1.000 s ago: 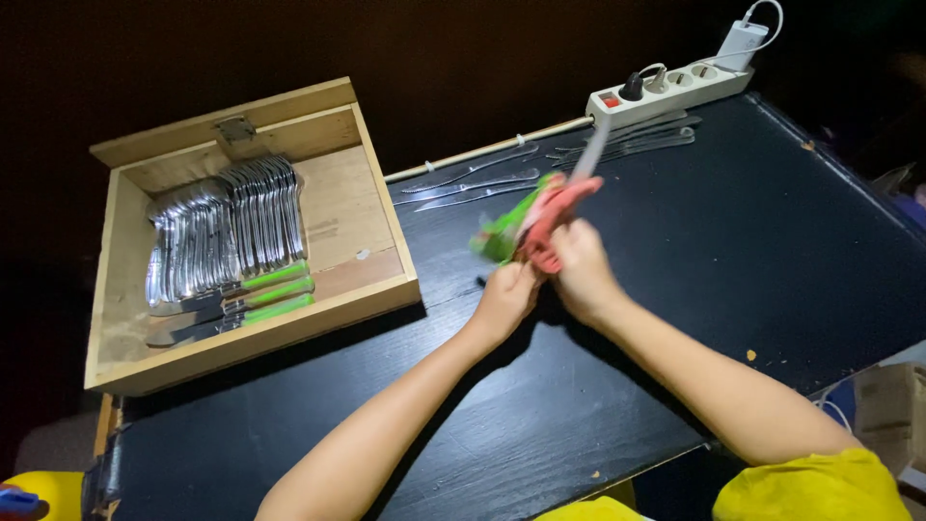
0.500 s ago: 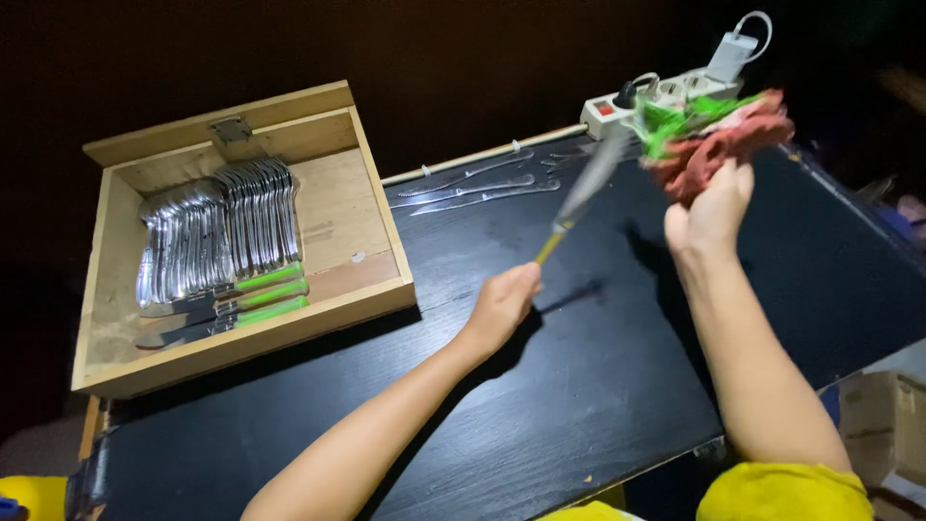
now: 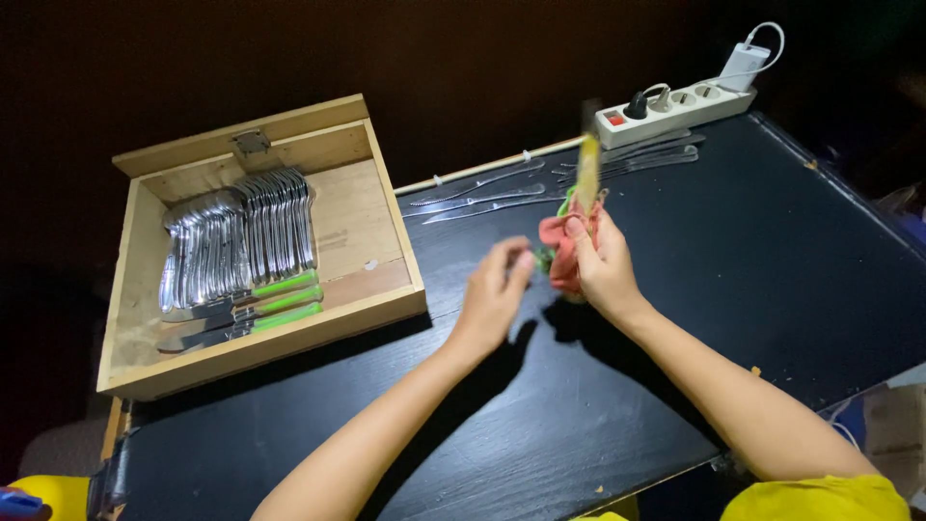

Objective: Cleaning metal knives with a cloth and organizing them into a wooden storage box.

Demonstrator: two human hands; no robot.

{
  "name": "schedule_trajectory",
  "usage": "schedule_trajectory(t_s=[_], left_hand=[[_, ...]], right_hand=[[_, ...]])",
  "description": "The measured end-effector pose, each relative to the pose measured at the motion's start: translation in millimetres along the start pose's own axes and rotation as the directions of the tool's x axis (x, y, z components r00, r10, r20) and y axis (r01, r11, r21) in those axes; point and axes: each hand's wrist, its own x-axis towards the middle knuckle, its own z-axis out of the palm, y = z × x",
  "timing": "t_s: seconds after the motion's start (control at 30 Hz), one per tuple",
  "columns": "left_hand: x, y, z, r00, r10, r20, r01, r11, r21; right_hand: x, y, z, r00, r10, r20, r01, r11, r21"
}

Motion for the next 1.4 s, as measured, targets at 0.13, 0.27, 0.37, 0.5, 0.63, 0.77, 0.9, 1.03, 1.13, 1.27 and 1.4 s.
schedule_trajectory(t_s=[0.13,0.27,0.37,0.5,0.63,0.77,0.9,1.03,1.13,1.27,1.4], left_hand=[[18,24,-20,0.983,0.163,-0.088,-0.179,0.960,-0.217],[28,31,-33,0.987,0.123,-0.098,-0.154,0.889,-0.432],[37,22,-48,0.990,0.063,-0.128,-0.123,0.827,-0.548],[32,31,-43,0.986,0.011,-0.167,-0.106,0.814,-0.571],[15,28,-15,0.992,0.010,-0.128,-0.070,0.877,-0.476],[21,39,-29,0.956,0.124,-0.265,-0.186,0.957,-0.223],[29,59,-59,0.917,0.123,-0.380,-0.273,0.887,-0.372],[21,49,-32,0.940,0.130,-0.315,-0.252,0.887,-0.386],[10,55,-19,0.980,0.023,-0.197,-0.133,0.815,-0.565],[26,60,-46,0.936,-0.051,-0.348,-0.181,0.779,-0.601],[36,52,-67,0.854,-0.103,-0.510,-0.260,0.765,-0.589]], right_hand=[[-19,-9,7,0.941,-0.277,0.194,0.337,0.813,-0.474],[-29,-34,20,0.941,0.043,0.337,0.038,0.972,-0.232],[-17,-23,-2,0.758,0.316,0.571,-0.409,0.912,0.037],[-15,-22,-16,0.495,0.312,0.811,-0.719,0.671,0.182],[-7,-15,-2,0.761,0.259,0.594,-0.245,0.964,-0.107],[-3,-25,-14,0.805,-0.227,0.549,0.508,0.742,-0.437],[5,-33,-17,0.790,-0.255,0.558,0.532,0.737,-0.416],[-4,-37,-4,0.778,-0.101,0.620,0.313,0.919,-0.242],[-3,-39,-7,0.757,0.065,0.650,0.047,0.987,-0.153],[15,-39,-34,0.759,0.110,0.642,0.106,0.952,-0.288],[50,-5,-74,0.879,0.040,0.476,0.184,0.891,-0.415]])
